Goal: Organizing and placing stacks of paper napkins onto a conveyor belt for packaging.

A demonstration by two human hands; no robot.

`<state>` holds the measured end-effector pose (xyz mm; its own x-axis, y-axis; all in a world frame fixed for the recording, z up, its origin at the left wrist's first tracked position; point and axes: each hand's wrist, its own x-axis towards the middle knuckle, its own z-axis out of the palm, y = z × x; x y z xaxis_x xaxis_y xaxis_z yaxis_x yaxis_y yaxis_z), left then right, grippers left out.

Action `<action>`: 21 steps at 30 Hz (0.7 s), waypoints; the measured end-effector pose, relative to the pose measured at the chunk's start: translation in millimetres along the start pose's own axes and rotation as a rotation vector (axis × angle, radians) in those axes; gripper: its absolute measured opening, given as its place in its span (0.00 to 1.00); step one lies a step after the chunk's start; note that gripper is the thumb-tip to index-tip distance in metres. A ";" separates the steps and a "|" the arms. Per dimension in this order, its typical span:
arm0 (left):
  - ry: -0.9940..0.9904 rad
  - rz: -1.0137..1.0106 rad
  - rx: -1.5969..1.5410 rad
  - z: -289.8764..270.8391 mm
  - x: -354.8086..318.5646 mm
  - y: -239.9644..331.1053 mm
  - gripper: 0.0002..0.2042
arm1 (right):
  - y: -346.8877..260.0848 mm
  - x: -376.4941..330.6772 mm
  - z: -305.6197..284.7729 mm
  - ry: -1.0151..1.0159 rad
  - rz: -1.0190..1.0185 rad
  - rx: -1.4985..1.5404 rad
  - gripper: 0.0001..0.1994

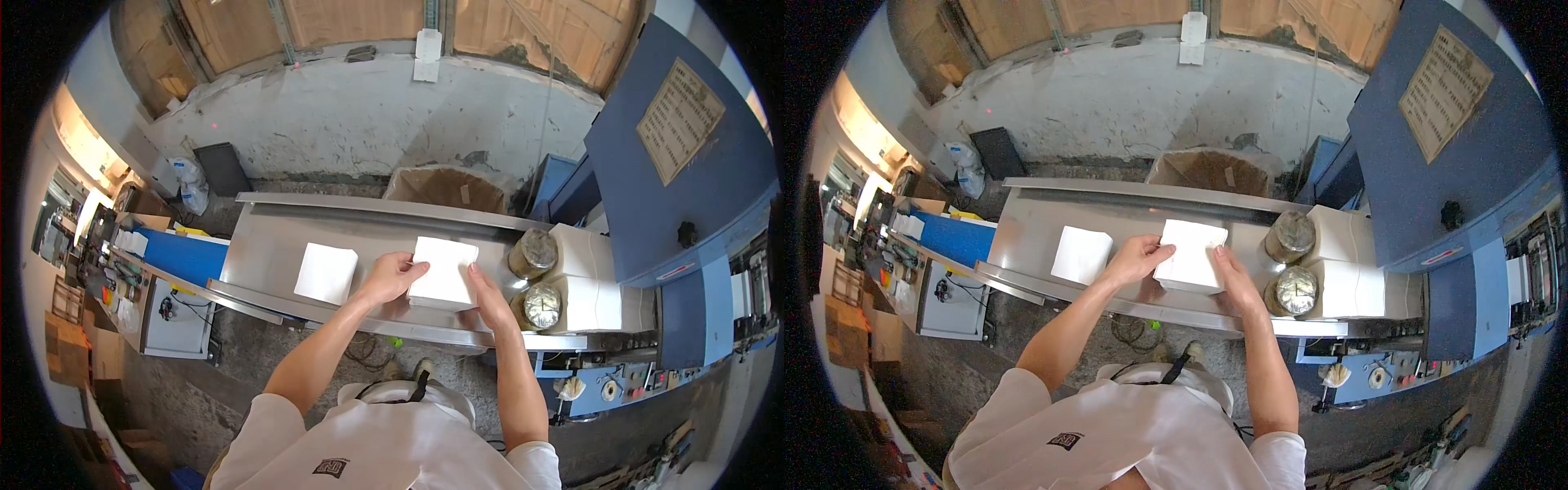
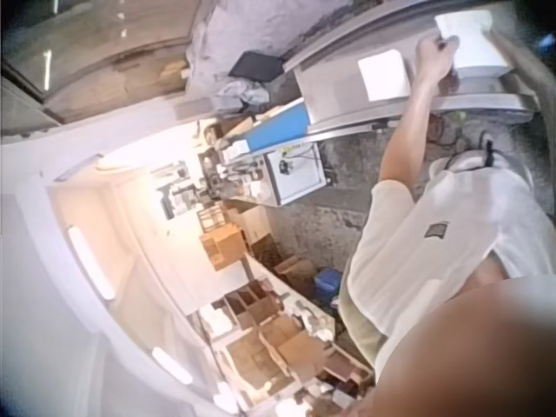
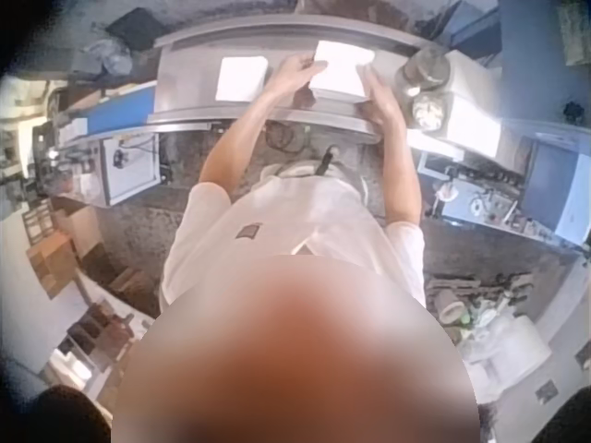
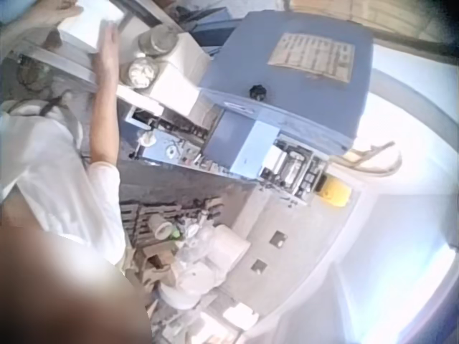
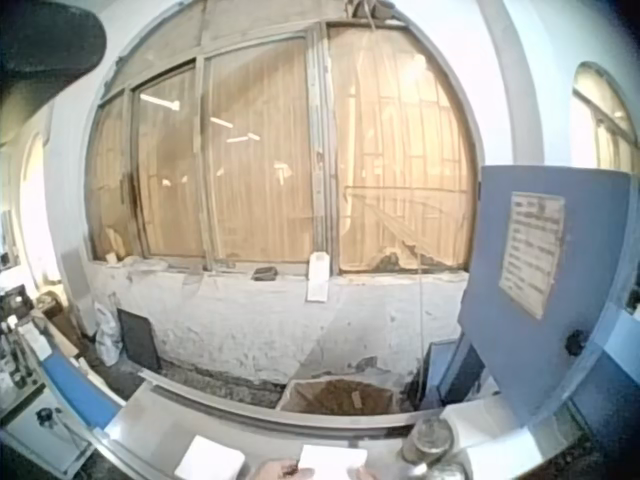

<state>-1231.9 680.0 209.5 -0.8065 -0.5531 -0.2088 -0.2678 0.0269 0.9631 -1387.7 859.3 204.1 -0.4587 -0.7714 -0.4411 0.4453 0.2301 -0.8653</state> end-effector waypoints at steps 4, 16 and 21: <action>-0.018 0.038 0.086 1.9 -2.3 4.6 0.22 | 2.0 1.5 -2.7 -0.007 -0.007 -0.012 0.34; -0.041 0.031 0.038 -7.9 -0.2 -10.7 0.20 | 1.0 0.3 0.5 -0.024 -0.004 0.004 0.35; -0.013 -0.010 0.120 -10.3 4.4 -12.8 0.15 | 8.3 6.0 -7.8 0.001 0.012 -0.023 0.37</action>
<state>-1226.6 668.6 198.0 -0.8103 -0.5427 -0.2211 -0.3364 0.1217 0.9338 -1392.8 861.2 192.5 -0.4543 -0.7676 -0.4522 0.4334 0.2530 -0.8650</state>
